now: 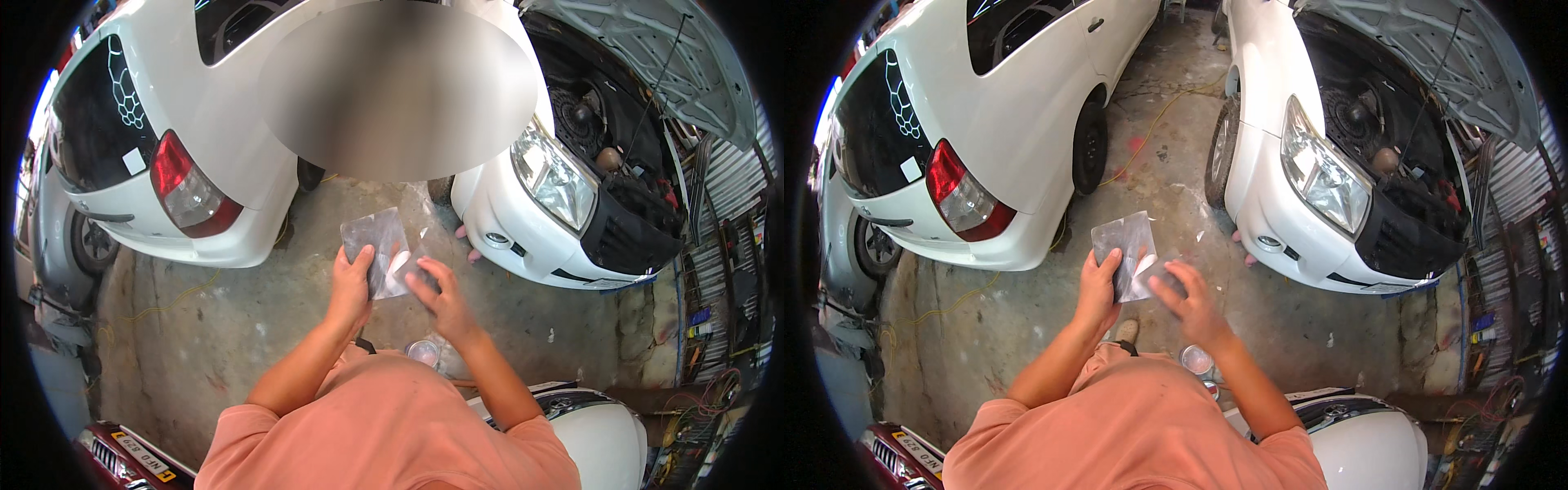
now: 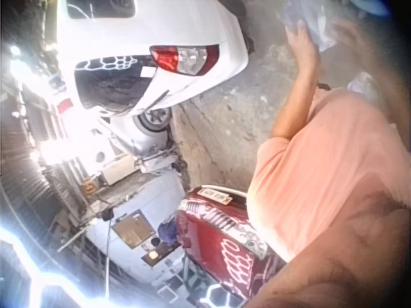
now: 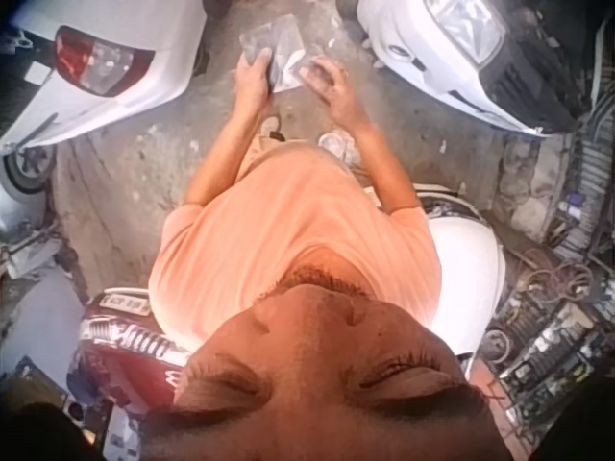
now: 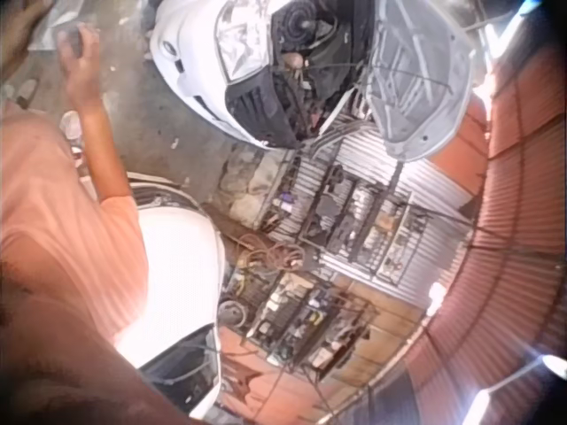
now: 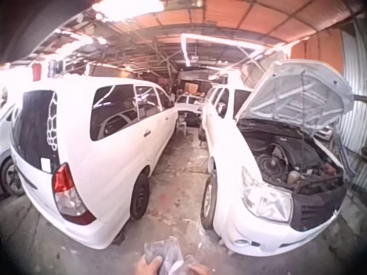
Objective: The person applies a pinkish body filler to a car's fender using a metal spreader, repeatedly smoothing the material over a sanded area.
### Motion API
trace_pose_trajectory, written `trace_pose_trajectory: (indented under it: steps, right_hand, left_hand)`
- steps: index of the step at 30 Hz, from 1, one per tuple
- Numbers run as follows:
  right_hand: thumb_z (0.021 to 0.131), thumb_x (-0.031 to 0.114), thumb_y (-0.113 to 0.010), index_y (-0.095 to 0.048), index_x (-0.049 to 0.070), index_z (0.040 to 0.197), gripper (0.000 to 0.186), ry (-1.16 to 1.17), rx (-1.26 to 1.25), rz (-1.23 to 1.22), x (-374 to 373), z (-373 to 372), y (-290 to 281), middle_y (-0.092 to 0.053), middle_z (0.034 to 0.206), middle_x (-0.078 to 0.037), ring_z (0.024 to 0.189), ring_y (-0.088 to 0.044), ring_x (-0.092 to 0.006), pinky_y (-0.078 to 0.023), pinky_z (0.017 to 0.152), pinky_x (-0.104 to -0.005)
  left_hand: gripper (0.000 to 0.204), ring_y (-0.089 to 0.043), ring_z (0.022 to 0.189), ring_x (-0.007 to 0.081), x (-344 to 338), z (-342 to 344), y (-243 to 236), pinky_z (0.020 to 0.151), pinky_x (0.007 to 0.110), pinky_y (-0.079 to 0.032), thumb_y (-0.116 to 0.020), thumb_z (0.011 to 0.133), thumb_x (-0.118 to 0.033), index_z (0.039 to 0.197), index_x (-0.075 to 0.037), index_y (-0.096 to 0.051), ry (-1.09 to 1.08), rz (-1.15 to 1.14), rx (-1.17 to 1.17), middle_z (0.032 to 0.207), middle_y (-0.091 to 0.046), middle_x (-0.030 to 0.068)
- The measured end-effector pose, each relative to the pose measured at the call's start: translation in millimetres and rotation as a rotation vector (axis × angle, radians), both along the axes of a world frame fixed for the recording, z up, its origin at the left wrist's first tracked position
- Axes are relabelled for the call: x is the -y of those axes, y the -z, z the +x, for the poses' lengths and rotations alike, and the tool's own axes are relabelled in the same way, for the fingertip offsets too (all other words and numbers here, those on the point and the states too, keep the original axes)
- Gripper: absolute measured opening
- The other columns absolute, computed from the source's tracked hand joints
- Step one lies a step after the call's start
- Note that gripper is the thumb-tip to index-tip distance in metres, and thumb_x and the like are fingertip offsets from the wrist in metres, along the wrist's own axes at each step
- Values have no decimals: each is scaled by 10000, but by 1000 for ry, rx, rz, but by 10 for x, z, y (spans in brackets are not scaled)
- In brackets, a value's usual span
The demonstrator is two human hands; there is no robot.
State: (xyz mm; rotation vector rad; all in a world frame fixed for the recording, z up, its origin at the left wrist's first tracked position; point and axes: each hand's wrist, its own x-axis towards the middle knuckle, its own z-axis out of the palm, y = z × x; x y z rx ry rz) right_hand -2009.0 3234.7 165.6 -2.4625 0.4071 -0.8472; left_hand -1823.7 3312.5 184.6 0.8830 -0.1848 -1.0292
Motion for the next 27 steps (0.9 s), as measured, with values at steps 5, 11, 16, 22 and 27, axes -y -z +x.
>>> trace_pose_trajectory:
  steps: [5,11,16,22,27]
  right_hand:
    - [859,51,-603,-646,246,1325,506,151,-258,-296,345,-269,-185,-550,1371,-75,1306,-502,-322,-307,1151,-579]
    - [826,85,-626,-666,265,1284,493,9,-186,-454,226,-204,-516,-583,1328,-16,1257,-532,-254,-303,1160,-555]
    - [818,119,-616,-691,249,1226,434,-73,-251,-502,213,-159,-690,-625,1230,15,1197,-566,-219,-317,1153,-551]
    - [810,115,-628,-715,193,1155,365,-77,-183,-459,248,-39,-629,-648,1220,-2,1200,-576,-220,-339,1136,-524]
    - [836,65,-608,-695,201,1197,395,-171,-202,-312,73,-165,-270,-619,1266,-28,1227,-564,-234,-372,1120,-522]
  left_hand:
    - [315,-640,1018,160,-171,13,-195,906,324,-520,-586,1016,-136,1285,6,-505,-53,21,177,1161,-651,99]
    - [308,-606,1034,127,-169,41,-177,923,294,-488,-564,1028,-131,1295,18,-520,-10,20,385,1165,-651,86]
    - [310,-594,1010,111,-75,16,-189,927,281,-477,-552,1032,-135,1293,32,-535,14,1,495,1138,-665,74]
    - [249,-566,956,101,-9,-85,-215,875,272,-475,-541,1032,-128,1234,12,-582,62,72,599,1071,-666,48]
    - [295,-560,940,108,153,-98,-265,854,279,-480,-539,1045,-161,1263,36,-534,-222,20,677,1076,-655,64]
